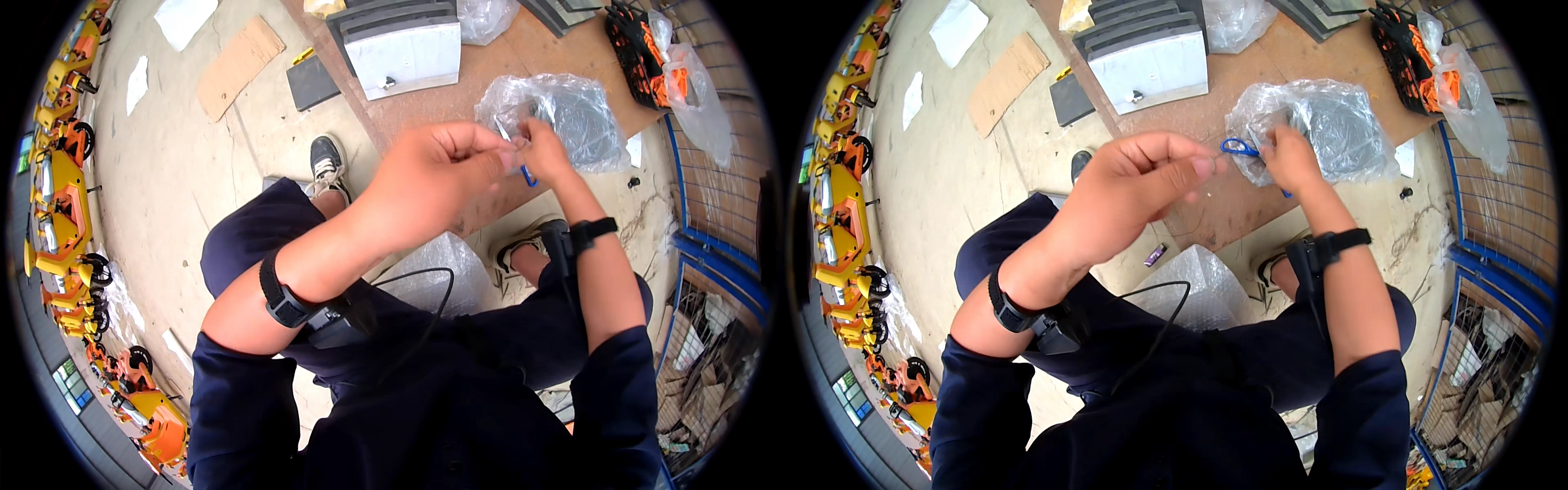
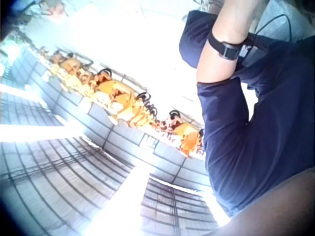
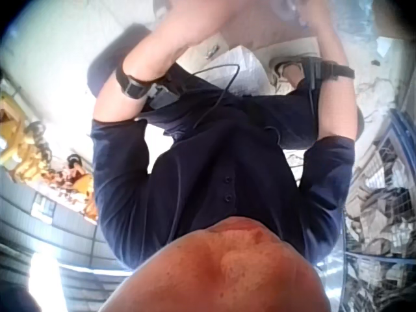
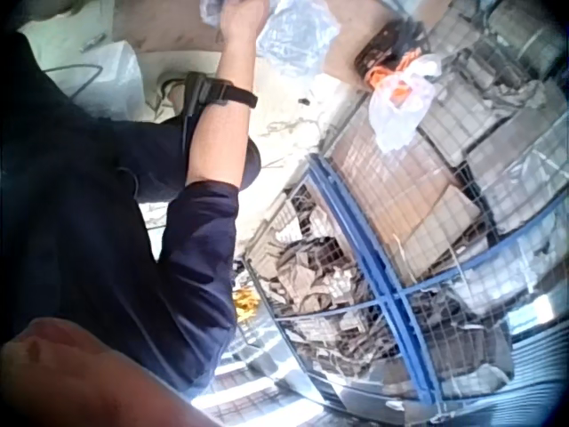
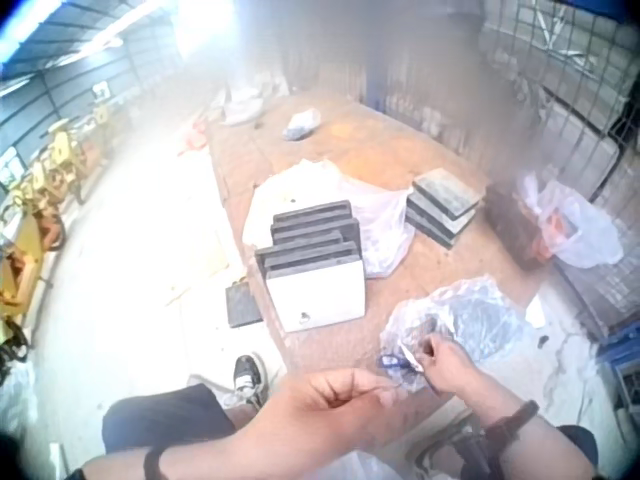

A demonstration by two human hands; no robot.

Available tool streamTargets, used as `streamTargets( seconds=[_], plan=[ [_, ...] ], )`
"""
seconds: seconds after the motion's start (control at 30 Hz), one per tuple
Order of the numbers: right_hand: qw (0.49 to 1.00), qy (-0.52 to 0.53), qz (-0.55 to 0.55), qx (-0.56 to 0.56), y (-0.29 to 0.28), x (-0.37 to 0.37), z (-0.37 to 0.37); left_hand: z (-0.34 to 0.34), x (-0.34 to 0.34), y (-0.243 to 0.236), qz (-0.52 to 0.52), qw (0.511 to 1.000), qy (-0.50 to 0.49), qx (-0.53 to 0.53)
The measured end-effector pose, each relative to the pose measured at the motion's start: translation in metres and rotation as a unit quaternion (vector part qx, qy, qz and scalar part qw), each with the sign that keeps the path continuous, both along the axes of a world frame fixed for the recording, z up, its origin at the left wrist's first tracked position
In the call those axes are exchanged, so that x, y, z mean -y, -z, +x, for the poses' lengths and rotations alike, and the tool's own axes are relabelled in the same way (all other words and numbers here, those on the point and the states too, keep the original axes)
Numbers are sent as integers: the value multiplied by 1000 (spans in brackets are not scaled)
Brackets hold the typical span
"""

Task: The person uses blue scissors to cut a wire tie and then manipulates a small component and wire with both hands.

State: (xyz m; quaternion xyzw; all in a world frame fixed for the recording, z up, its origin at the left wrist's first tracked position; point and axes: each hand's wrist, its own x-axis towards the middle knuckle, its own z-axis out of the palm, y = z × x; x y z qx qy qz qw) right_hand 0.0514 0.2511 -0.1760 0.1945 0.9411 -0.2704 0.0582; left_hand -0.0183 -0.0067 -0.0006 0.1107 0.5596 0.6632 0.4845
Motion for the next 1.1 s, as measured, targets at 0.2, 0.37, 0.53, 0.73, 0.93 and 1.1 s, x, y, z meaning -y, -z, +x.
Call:
streamTargets(
  seconds=[0.2, 0.37, 0.53, 0.73, 0.93, 1.1],
  plan=[
    [990, -33, 115, 68, 41, 16, 12, 0, 0, -5, 63, 998, -9, 5],
    [990, -43, 118, 62, 53, 9, 8, -1, -1, -5, 112, 994, -14, -10],
    [990, -58, 57, 112, 62, -7, -2, -5, -1, -8, 121, 993, 9, 7],
    [998, -35, -25, 44, 56, -23, -2, -2, -1, -8, 138, 990, -4, 7],
    [999, -18, -44, 3, -81, -40, -12, -1, -7, -18, 156, 987, 19, 27],
    [946, -34, -294, -135, -214, -6, 16, 5, 1, -20, 121, 993, -4, -8]
  ],
)
